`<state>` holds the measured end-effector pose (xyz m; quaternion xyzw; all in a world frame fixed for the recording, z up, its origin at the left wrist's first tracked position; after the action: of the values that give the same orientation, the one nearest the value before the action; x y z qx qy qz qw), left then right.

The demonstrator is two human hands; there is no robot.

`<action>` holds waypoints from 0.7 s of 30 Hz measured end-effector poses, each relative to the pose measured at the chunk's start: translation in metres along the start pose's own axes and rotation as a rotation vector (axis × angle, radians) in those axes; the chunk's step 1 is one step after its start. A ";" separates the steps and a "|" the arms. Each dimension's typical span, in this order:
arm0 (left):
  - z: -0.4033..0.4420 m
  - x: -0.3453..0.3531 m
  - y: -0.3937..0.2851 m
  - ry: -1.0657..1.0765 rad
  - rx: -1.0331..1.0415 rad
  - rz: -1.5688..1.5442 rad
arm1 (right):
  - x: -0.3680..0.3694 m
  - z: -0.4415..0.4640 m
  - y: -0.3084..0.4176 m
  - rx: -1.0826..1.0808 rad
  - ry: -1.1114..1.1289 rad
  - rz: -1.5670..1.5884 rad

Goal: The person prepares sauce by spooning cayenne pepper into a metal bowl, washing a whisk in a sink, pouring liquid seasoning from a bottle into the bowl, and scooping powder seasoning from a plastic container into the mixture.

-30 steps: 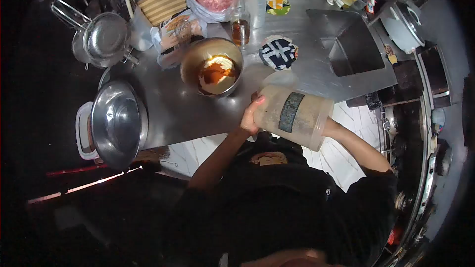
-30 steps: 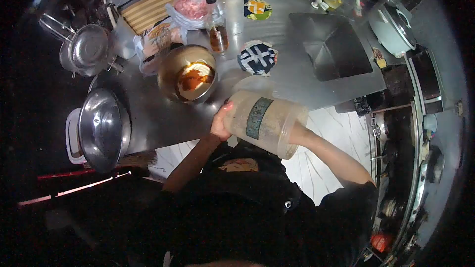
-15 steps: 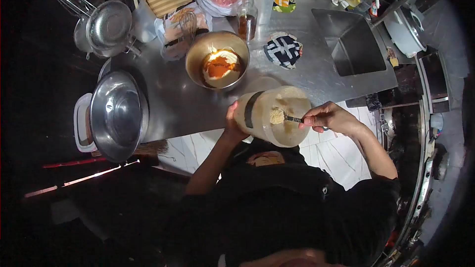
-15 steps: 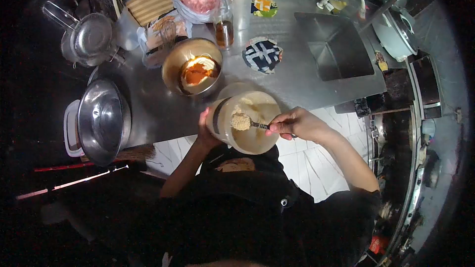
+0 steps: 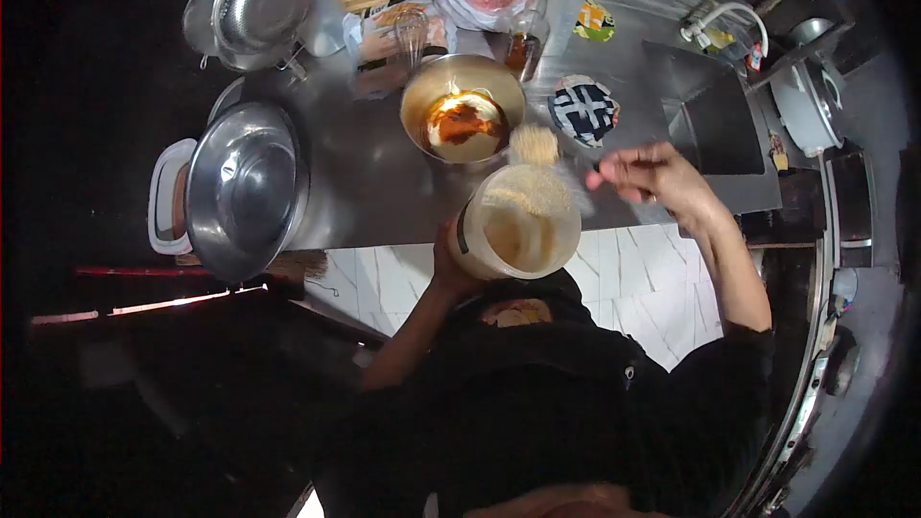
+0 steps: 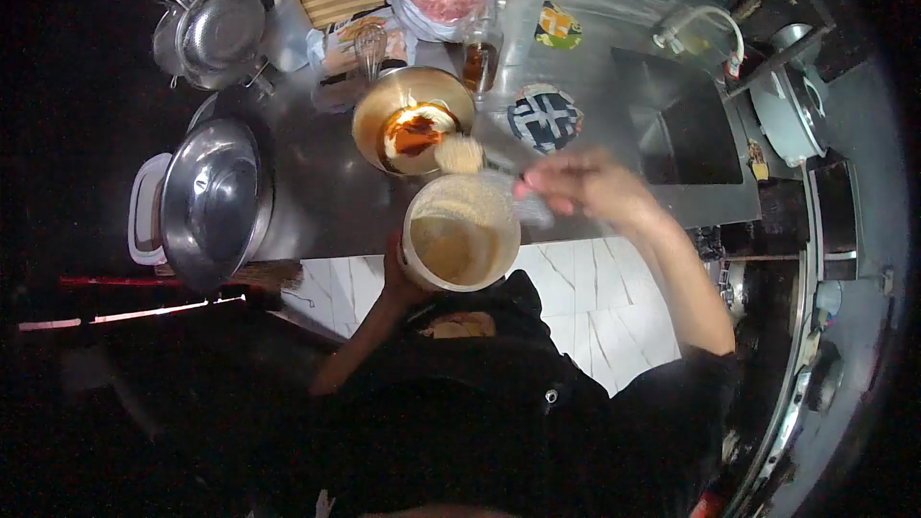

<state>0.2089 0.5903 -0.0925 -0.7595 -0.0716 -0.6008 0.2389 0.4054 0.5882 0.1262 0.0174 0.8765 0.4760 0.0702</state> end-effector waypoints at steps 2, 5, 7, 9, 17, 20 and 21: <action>-0.013 0.001 -0.003 -0.026 0.002 -0.032 | 0.007 0.033 0.021 -0.181 -0.033 -0.068; -0.028 -0.001 -0.010 -0.083 0.026 -0.049 | 0.026 0.082 0.040 -0.667 -0.156 -0.410; -0.035 -0.019 -0.010 -0.134 0.042 -0.041 | 0.061 0.112 0.031 -0.867 -0.192 -0.883; -0.041 -0.041 -0.010 -0.187 0.066 -0.030 | 0.098 0.147 0.001 -0.827 -0.148 -1.523; -0.056 0.006 -0.034 0.078 0.236 0.177 | 0.059 0.168 0.021 -0.780 -0.278 -0.976; -0.059 0.047 -0.053 0.140 0.385 0.511 | 0.007 0.151 0.033 -0.610 -0.242 -0.260; -0.053 0.041 -0.052 0.093 0.354 0.514 | 0.002 0.127 0.045 -0.498 -0.205 -0.189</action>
<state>0.1527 0.6043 -0.0306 -0.6712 0.0305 -0.5329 0.5144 0.4192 0.7186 0.0953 -0.0340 0.7187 0.6637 0.2044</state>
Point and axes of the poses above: each hand's wrist, its own z-axis towards the middle knuckle, its own x-axis out of the palm, y = z × x, the point moved 9 cm from there along z, towards the middle knuckle, and after that the axes turned 13 degrees about z, right-handed, at the moved point
